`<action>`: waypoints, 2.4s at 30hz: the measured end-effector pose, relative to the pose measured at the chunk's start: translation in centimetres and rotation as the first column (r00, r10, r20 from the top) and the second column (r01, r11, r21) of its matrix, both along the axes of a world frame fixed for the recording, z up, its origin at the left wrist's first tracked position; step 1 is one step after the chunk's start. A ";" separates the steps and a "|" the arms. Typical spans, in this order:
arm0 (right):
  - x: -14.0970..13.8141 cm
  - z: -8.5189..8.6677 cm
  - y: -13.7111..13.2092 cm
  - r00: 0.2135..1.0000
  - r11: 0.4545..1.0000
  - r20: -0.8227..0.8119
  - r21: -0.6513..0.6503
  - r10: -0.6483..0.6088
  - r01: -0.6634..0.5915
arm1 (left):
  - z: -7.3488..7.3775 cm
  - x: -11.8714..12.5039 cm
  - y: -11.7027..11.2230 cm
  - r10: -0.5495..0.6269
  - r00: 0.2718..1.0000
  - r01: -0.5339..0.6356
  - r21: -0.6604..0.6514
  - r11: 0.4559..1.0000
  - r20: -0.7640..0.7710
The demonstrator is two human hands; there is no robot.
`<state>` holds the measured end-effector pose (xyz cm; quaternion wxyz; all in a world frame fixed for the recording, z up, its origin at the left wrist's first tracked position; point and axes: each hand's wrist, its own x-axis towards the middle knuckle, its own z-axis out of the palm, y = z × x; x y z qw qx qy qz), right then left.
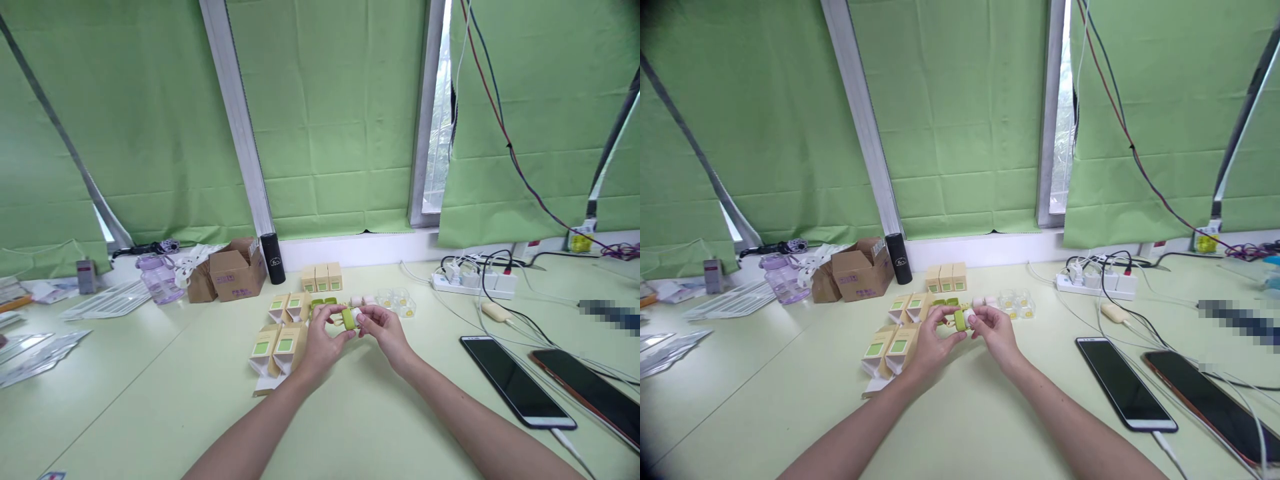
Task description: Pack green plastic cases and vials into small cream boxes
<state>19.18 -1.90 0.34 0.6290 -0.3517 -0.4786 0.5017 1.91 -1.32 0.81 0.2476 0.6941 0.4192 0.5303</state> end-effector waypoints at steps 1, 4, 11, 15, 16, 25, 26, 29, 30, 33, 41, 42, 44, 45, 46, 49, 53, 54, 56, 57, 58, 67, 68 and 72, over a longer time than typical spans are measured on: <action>-0.1 0.0 0.0 1.000 1.000 -0.003 -0.003 -0.004 0.004 | 0.0 0.0 0.0 0.000 1.000 0.000 0.001 1.000 0.002; -0.3 -0.1 -0.1 1.000 1.000 -0.014 -0.009 -0.015 0.015 | -0.1 0.0 0.0 -0.003 1.000 0.003 -0.003 1.000 0.004; -0.5 -0.2 -0.3 0.999 1.000 -0.032 -0.021 -0.004 0.003 | -0.3 0.1 0.1 0.008 1.000 -0.008 -0.012 1.000 0.007; -0.6 -0.4 -0.2 0.999 1.000 -0.040 -0.028 0.011 -0.012 | -0.5 0.2 -0.1 0.014 1.000 -0.014 -0.010 1.000 -0.003; -0.6 -0.5 -0.2 0.999 0.999 -0.041 -0.030 0.014 -0.015 | -0.5 0.2 -0.1 0.012 1.000 -0.012 -0.011 1.000 -0.005; -0.4 -0.9 -0.1 1.000 0.999 0.002 0.034 0.022 -0.022 | -0.4 0.3 -0.2 -0.032 0.998 0.036 0.067 0.997 -0.048; -0.4 -0.8 -0.1 1.000 0.999 0.001 0.039 0.020 -0.020 | -0.4 0.4 -0.3 -0.023 0.998 0.029 0.091 0.995 -0.065; -0.5 -0.4 -0.3 1.000 0.998 -0.003 0.063 -0.006 0.006 | -0.3 0.5 -0.6 0.034 0.994 -0.017 0.158 0.987 -0.104; -0.5 -0.3 -0.4 1.000 0.997 -0.003 0.071 -0.016 0.016 | -0.3 0.5 -0.8 0.057 0.992 -0.034 0.185 0.982 -0.116; -0.7 -0.1 -0.6 0.999 0.996 -0.011 0.081 -0.036 0.037 | -0.5 0.5 -1.2 0.095 0.982 -0.049 0.264 0.963 -0.164; -1.3 -1.2 -0.5 1.000 0.994 -0.012 0.108 0.015 -0.013 | -0.9 0.4 -1.4 0.095 0.961 -0.013 0.298 0.955 -0.261; -1.3 -1.2 -0.5 1.000 0.993 -0.004 0.121 0.016 -0.015 | -0.8 0.4 -1.4 0.084 0.961 -0.005 0.289 0.957 -0.262; -1.3 -1.3 -0.6 1.000 0.989 0.011 0.151 0.001 -0.003 | -0.7 0.4 -1.4 0.067 0.966 0.003 0.269 0.963 -0.250; -1.2 -1.2 -0.6 1.000 0.986 0.021 0.165 -0.004 0.001 | -0.7 0.4 -1.5 0.059 0.969 0.005 0.257 0.966 -0.239; -1.2 -1.2 -0.6 0.999 0.984 0.037 0.177 -0.006 -0.001 | -0.6 0.4 -1.4 0.051 0.973 0.005 0.241 0.970 -0.223; -0.9 -1.2 -0.7 0.992 0.977 0.125 0.212 -0.014 -0.013 | -0.5 0.5 -1.3 0.020 0.990 0.007 0.184 0.983 -0.143; -0.4 -0.9 -0.9 0.947 0.953 0.289 0.298 -0.141 0.051 | -0.6 0.6 -0.9 -0.094 0.995 0.092 0.059 0.994 0.032; -0.2 -0.8 -1.0 0.925 0.937 0.328 0.341 -0.192 0.074 | -0.6 0.7 -0.8 -0.126 0.989 0.124 0.027 0.992 0.074; 0.1 -0.7 -1.1 0.862 0.888 0.408 0.449 -0.301 0.098 | -0.7 0.8 -0.6 -0.170 0.976 0.173 -0.015 0.985 0.137; 0.2 -0.7 -1.1 0.822 0.858 0.447 0.504 -0.354 0.096 | -0.7 0.8 -0.5 -0.185 0.970 0.192 -0.028 0.981 0.156; 0.3 -0.7 -1.1 0.777 0.829 0.484 0.553 -0.402 0.085 | -0.8 0.8 -0.4 -0.199 0.965 0.208 -0.037 0.977 0.171; 0.7 -1.7 -0.5 0.579 0.654 0.560 0.754 -0.592 -0.062 | -0.7 1.0 -0.4 -0.290 0.933 0.310 -0.065 0.949 0.213; 0.7 -1.8 -0.4 0.585 0.650 0.556 0.757 -0.590 -0.063 | -0.8 1.0 -0.5 -0.288 0.934 0.307 -0.064 0.949 0.212; 0.7 -2.0 -0.3 0.599 0.661 0.554 0.749 -0.578 -0.054 | -0.7 1.1 -0.8 -0.309 0.930 0.336 -0.113 0.935 0.200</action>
